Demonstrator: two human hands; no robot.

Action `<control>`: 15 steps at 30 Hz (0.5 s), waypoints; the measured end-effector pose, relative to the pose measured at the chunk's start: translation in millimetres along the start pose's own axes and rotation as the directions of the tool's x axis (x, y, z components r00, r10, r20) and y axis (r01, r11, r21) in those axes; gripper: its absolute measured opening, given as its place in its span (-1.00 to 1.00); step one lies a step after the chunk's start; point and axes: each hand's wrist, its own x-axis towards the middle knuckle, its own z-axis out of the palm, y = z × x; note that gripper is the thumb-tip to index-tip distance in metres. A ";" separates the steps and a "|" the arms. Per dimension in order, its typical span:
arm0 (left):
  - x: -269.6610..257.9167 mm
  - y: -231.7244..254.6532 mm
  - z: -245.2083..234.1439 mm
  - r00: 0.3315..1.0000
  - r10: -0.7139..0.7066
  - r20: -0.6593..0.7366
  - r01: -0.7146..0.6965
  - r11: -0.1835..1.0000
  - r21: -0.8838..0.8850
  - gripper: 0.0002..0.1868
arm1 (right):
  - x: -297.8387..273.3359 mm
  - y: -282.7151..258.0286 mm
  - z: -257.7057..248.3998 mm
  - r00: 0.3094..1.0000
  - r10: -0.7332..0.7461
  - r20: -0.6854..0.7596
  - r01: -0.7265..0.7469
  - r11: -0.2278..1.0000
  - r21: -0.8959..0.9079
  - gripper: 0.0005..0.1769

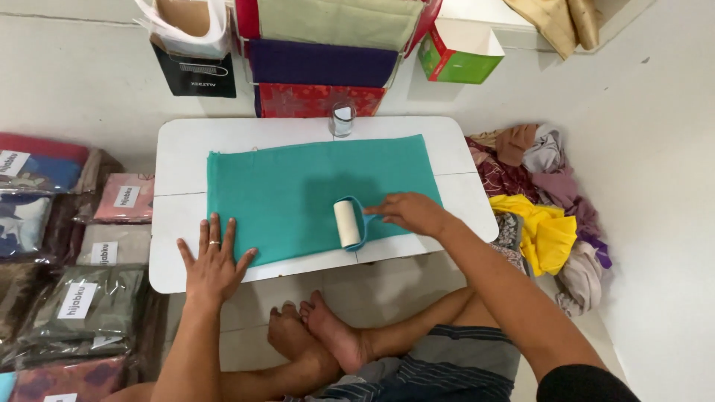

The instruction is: Unfolding a piece of teal fabric on a table and cleaning it thoroughly with a lint roller.

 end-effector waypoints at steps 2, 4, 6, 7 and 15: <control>0.5 -1.8 1.8 1.000 -0.012 0.002 0.012 1.000 -0.008 -0.13 | -5.1 20.2 -7.3 0.997 0.041 0.061 -0.045 0.997 0.065 -0.54; 3.3 -2.6 4.5 1.000 -0.010 0.005 0.010 1.000 -0.006 -0.13 | -20.9 47.0 -16.6 0.975 0.184 0.124 -0.200 0.970 0.134 -0.51; 2.6 -1.7 3.2 1.000 -0.015 0.003 0.015 1.000 -0.023 -0.13 | -50.1 80.8 -18.2 0.943 0.299 0.149 -0.317 0.941 0.117 -0.50; 1.4 -1.9 2.4 1.000 -0.018 0.006 0.018 0.999 -0.032 -0.14 | -64.6 97.4 -18.6 0.896 0.411 0.170 -0.431 0.896 0.104 -0.49; 1.0 3.9 -8.7 0.999 -0.035 -0.016 0.032 0.989 -0.143 -0.11 | -112.4 129.5 -33.9 0.822 0.560 0.099 -0.556 0.828 -0.073 -0.56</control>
